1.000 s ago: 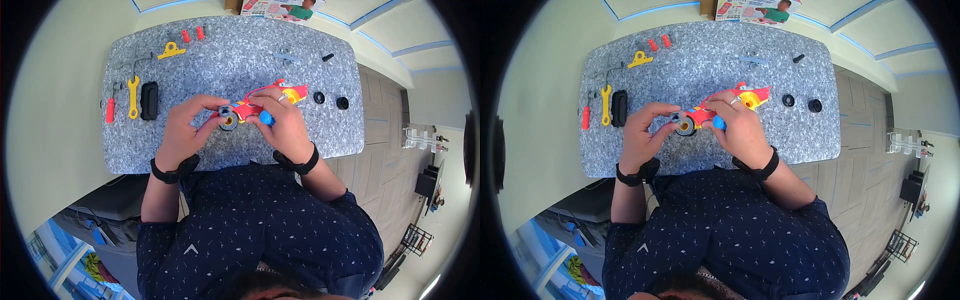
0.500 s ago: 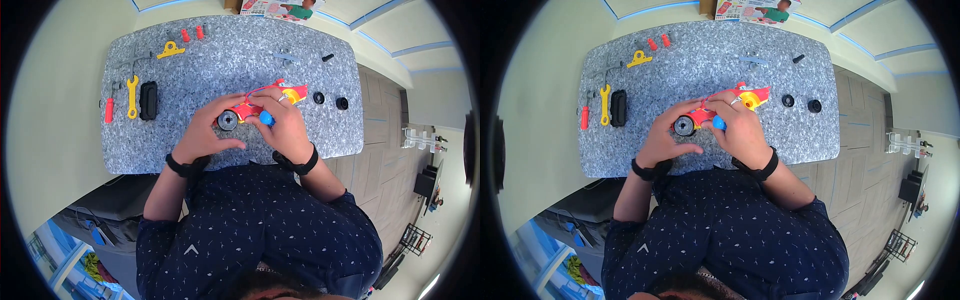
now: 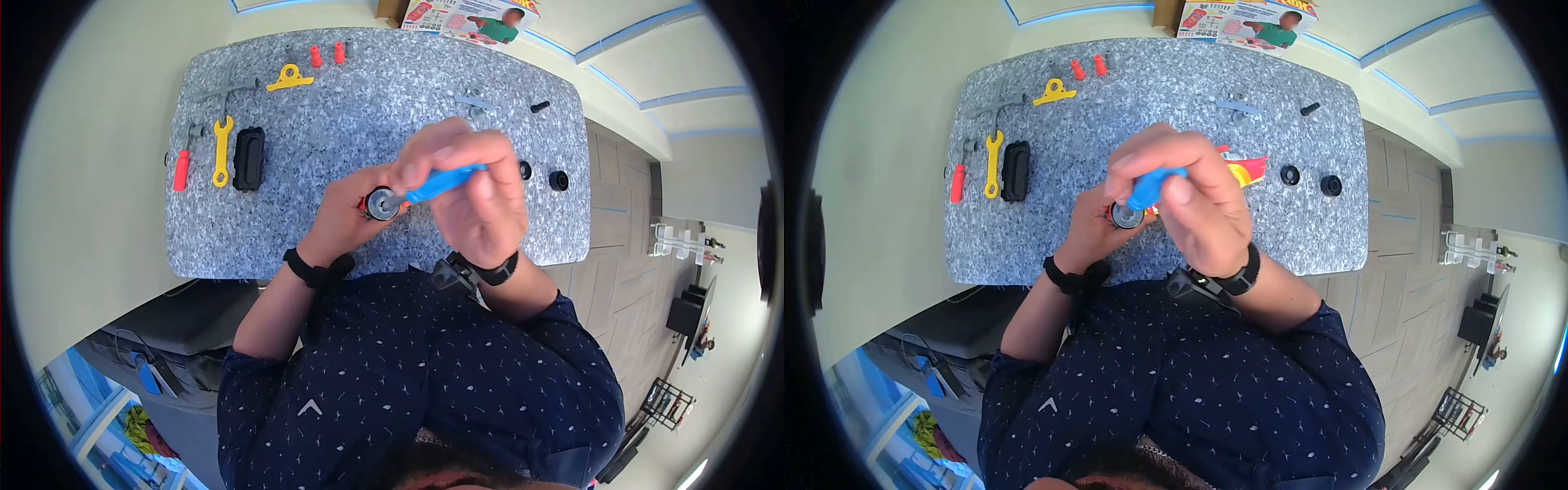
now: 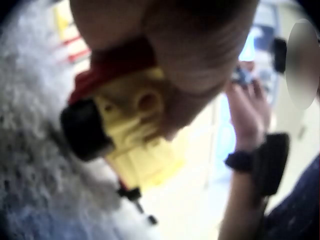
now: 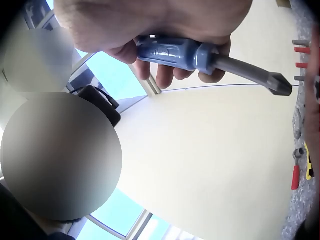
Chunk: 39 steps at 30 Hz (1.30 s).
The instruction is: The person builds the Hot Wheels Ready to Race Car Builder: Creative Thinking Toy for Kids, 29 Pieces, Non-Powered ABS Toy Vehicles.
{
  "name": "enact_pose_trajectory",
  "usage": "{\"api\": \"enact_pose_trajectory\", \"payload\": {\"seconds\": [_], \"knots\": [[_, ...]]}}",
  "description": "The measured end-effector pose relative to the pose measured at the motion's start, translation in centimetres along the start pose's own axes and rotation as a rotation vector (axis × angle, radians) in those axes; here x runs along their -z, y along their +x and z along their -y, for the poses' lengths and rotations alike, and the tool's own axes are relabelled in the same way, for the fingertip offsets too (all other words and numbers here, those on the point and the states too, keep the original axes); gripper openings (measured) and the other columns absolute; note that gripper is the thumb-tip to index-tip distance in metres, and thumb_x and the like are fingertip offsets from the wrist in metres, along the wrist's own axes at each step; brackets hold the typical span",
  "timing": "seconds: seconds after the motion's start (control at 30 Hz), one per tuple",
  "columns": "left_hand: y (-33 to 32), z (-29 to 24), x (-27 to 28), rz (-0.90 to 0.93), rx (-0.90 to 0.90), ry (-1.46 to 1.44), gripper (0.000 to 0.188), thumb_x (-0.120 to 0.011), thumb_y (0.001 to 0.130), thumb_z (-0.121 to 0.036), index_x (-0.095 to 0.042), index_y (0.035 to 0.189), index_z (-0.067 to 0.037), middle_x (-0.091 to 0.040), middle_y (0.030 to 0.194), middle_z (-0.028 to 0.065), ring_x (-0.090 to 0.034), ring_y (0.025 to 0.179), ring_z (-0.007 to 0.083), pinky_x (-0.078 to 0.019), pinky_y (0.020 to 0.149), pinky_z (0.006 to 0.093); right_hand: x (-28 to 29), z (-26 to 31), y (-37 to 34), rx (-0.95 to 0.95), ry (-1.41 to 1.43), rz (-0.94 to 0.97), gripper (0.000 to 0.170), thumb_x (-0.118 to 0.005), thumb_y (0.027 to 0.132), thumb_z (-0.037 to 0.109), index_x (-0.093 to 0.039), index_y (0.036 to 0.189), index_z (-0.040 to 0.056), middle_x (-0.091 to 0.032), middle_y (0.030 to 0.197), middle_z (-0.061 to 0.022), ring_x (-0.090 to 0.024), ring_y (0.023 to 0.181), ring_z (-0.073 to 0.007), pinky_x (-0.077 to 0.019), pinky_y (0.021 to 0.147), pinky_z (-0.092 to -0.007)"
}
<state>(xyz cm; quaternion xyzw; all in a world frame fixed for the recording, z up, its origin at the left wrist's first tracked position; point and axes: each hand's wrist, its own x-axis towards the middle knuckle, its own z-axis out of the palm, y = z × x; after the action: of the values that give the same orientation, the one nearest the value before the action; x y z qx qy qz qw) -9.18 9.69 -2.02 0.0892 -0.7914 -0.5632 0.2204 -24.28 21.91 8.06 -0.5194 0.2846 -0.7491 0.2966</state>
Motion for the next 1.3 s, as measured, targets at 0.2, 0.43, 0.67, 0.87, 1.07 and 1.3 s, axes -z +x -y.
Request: {"api": "enact_pose_trajectory", "payload": {"seconds": [0.2,0.43,0.67,0.87,1.07,1.3], "knots": [[0.0,0.8,-0.3,-0.027,-0.015,-0.117,0.045,-0.094,0.093,-0.018,-0.078,0.135,-0.009,-0.083,0.125,0.0115,-0.081,0.112,0.0252,-0.0619,0.095,0.0365,-0.4,-0.4,-0.4,-0.022,-0.353,0.182,0.033,-0.047,0.121,0.026,-0.070,0.124,0.0016,-0.068,0.119,-0.0192,-0.067,0.110,-0.0312,-0.0522,0.100,-0.0469],[-0.1,0.3,0.1,-0.042,-0.077,-0.029,0.052,-0.093,0.093,-0.018,-0.075,0.141,-0.010,-0.083,0.132,0.0103,-0.081,0.120,0.0265,-0.0625,0.101,0.0388,-0.4,2.8,0.6,-0.062,-0.741,0.261,0.036,-0.078,0.106,0.014,-0.078,0.138,-0.0023,-0.073,0.145,-0.0269,-0.077,0.128,-0.0396,-0.0626,0.107,-0.0493],[0.2,-0.1,0.1,0.015,-0.027,-0.098,0.055,-0.092,0.093,-0.015,-0.075,0.145,-0.011,-0.082,0.136,0.0100,-0.079,0.122,0.0251,-0.0613,0.103,0.0378,-0.7,3.2,0.7,0.106,-0.843,0.186,0.042,-0.088,0.098,0.024,-0.083,0.131,-0.0015,-0.077,0.140,-0.0257,-0.080,0.117,-0.0332,-0.0621,0.095,-0.0412],[0.1,0.0,0.2,0.048,-0.003,-0.124,0.057,-0.092,0.092,-0.014,-0.074,0.146,-0.011,-0.082,0.134,0.0097,-0.079,0.123,0.0237,-0.0611,0.105,0.0382,-0.8,4.5,1.2,0.057,-1.027,0.330,0.032,-0.073,0.107,0.014,-0.083,0.135,0.0008,-0.073,0.150,-0.0272,-0.076,0.121,-0.0307,-0.0566,0.094,-0.0401],[-0.2,0.5,0.2,0.051,0.027,-0.139,0.058,-0.092,0.092,-0.013,-0.074,0.147,-0.008,-0.081,0.141,0.0114,-0.078,0.129,0.0238,-0.0602,0.109,0.0383,0.2,4.2,0.0,0.026,-1.041,0.346,0.035,-0.075,0.101,0.002,-0.081,0.135,0.0002,-0.076,0.146,-0.0230,-0.075,0.109,-0.0304,-0.0568,0.096,-0.0411],[0.1,0.8,-0.3,-0.009,-0.025,-0.305,0.062,-0.091,0.090,-0.014,-0.073,0.149,-0.006,-0.077,0.147,0.0145,-0.075,0.136,0.0273,-0.0588,0.113,0.0413,-1.5,1.7,-1.6,-0.012,-0.816,0.277,0.033,-0.062,0.097,-0.008,-0.080,0.124,-0.0019,-0.080,0.125,-0.0181,-0.076,0.107,-0.0313,-0.0584,0.096,-0.0441]]}}
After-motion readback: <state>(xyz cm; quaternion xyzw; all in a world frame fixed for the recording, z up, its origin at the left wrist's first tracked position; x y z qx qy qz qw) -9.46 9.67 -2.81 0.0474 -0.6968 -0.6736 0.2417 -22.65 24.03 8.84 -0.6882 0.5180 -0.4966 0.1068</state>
